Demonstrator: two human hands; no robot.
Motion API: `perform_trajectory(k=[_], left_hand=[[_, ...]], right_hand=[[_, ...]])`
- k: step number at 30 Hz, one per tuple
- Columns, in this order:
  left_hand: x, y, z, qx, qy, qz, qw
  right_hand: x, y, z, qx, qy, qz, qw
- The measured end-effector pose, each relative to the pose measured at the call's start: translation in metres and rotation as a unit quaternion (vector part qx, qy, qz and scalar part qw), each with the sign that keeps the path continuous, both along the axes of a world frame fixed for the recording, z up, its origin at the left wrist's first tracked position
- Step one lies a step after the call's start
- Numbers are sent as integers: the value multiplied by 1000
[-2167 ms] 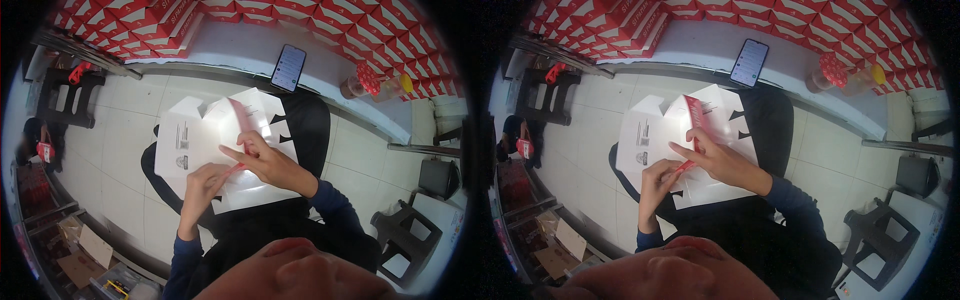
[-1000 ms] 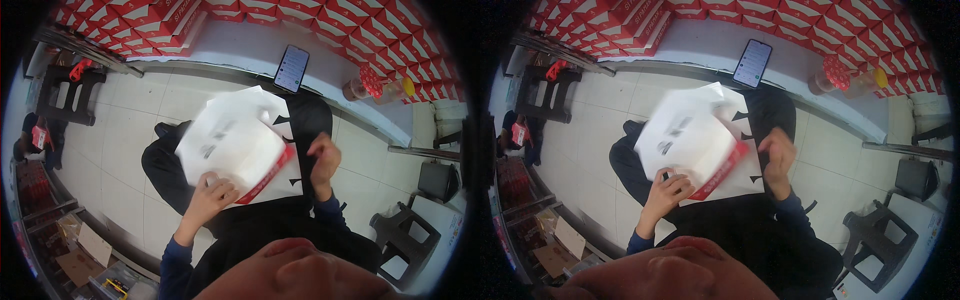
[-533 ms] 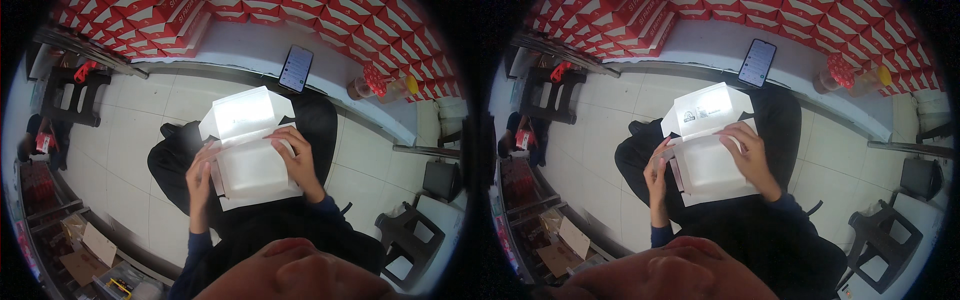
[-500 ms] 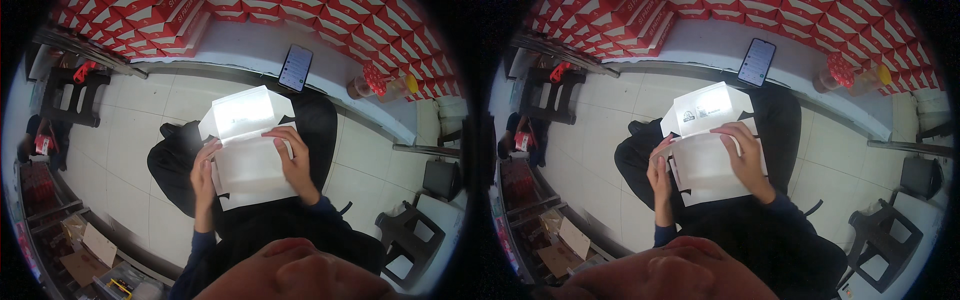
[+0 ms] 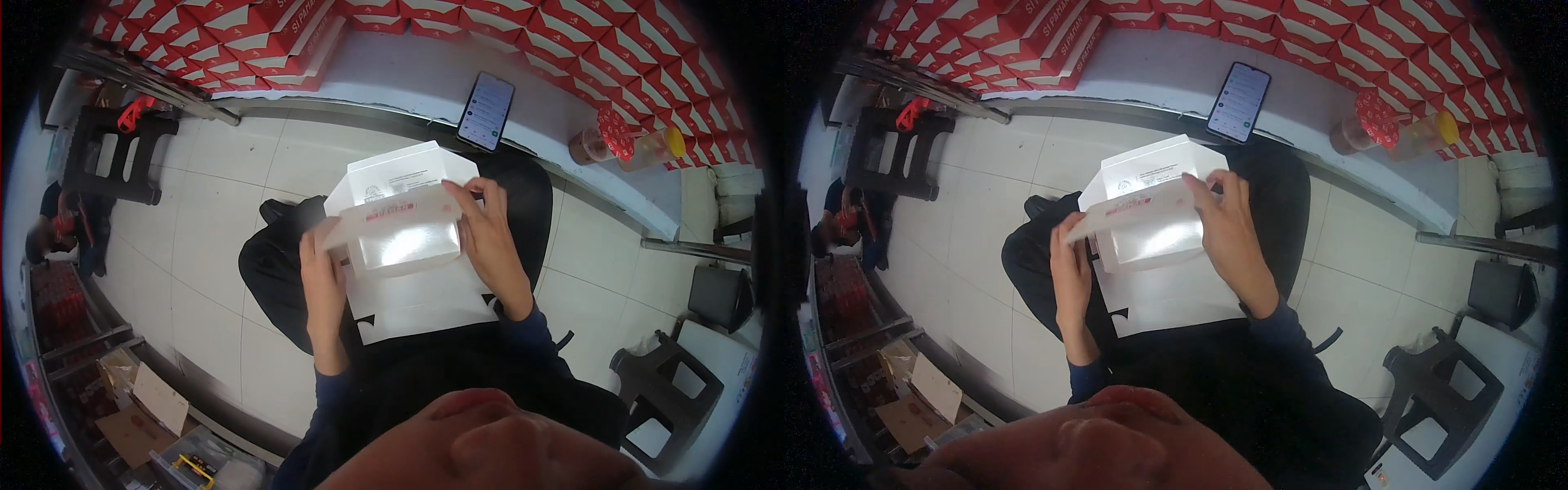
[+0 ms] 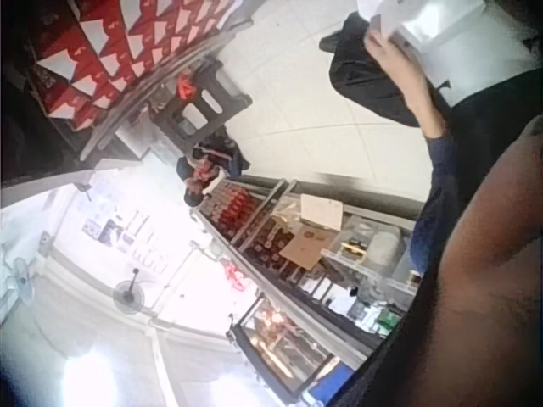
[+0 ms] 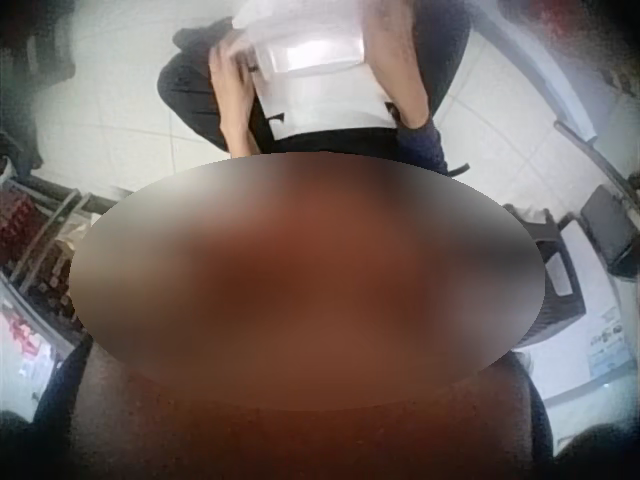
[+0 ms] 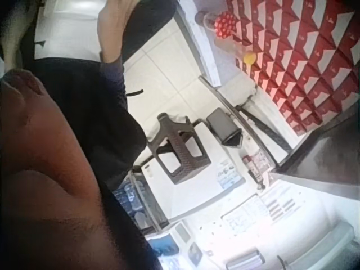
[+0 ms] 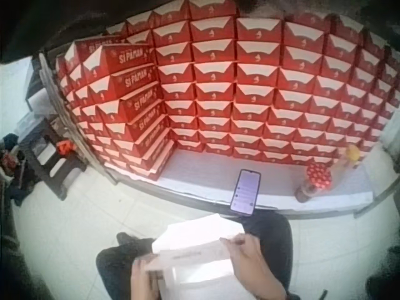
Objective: The person sits on the floor and assembles flat-packed cardboard boxes into finished containers. They fold the flaps, tuck the tabs, and secure the structure by hand. The person then stacks the completed boxes onto a nearby metal shelf.
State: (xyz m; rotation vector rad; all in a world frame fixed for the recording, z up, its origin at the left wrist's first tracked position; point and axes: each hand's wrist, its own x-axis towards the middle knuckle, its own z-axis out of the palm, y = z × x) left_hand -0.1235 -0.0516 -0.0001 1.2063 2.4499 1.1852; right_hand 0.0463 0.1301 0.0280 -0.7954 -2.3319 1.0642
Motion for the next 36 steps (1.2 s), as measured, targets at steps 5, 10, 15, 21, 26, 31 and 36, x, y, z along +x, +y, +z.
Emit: perform_trajectory(k=[5,10,15,21,26,31,36], left_hand=[[21,-13,-5,37,-124,8,992],[34,-25,-22,285,-501,14,817],[32,-29,-36,186,-468,15,864],[40,-20,-60,148,-385,-2,911],[29,-13,-39,137,-381,-7,915],[22,-13,-76,178,-448,-32,876],[24,-10,-71,185,-425,-69,883]], right_hand=[[12,-18,-1,-155,27,25,987],[32,-12,-5,-268,65,55,960],[35,-13,-36,-284,73,35,955],[39,-14,-63,-186,57,9,981],[28,3,-35,-180,32,67,981],[26,7,-43,-185,17,83,979],[32,14,-43,-200,16,89,976]])
